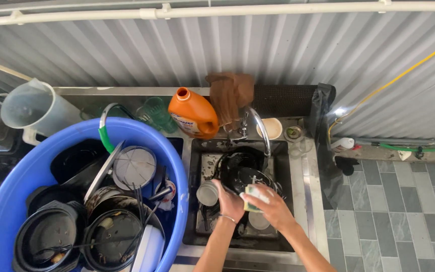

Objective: The person washes various dishes, including cups, plates, and bowls, in a sink using a sponge and dish soap. They scrub the items under running water and place them into a blue basin.

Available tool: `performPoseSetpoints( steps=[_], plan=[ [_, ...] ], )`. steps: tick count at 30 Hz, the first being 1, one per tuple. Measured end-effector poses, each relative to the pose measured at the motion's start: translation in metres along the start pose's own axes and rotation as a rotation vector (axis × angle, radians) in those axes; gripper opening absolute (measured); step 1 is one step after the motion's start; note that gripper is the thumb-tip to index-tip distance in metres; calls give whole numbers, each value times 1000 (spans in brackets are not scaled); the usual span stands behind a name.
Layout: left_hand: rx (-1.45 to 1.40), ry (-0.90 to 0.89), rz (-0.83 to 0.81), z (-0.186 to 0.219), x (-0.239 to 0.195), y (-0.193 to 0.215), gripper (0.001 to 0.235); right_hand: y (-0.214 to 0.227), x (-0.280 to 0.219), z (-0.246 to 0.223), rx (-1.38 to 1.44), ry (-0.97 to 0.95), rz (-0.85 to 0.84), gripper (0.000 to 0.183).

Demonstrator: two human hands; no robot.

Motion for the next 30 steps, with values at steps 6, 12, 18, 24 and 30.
performPoseSetpoints(
  steps=[6, 12, 18, 24, 30],
  plan=[
    [533, -10, 34, -22, 68, 44, 52, 2, -13, 22, 107, -108, -63, 77],
    [843, 152, 452, -37, 135, 70, 43, 30, -40, 77, 282, -571, 119, 56],
    [1498, -245, 56, -39, 196, 41, 29, 49, -52, 83, 304, -611, 304, 44],
    [1904, -16, 226, -42, 181, 18, 29, 50, -70, 100, 404, -676, 428, 40],
    [2307, -458, 155, -29, 120, -47, 25, 63, -77, 104, 428, -765, 511, 42]
  ],
)
Point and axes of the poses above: each hand's wrist, its own x-axis towards the middle knuckle, its own y-axis out of the back of the hand, z = x × y, the point moved 9 cm from there along x, towards the middle knuckle, and after that the axes turned 11 degrees about x, right-handed, at the moved point
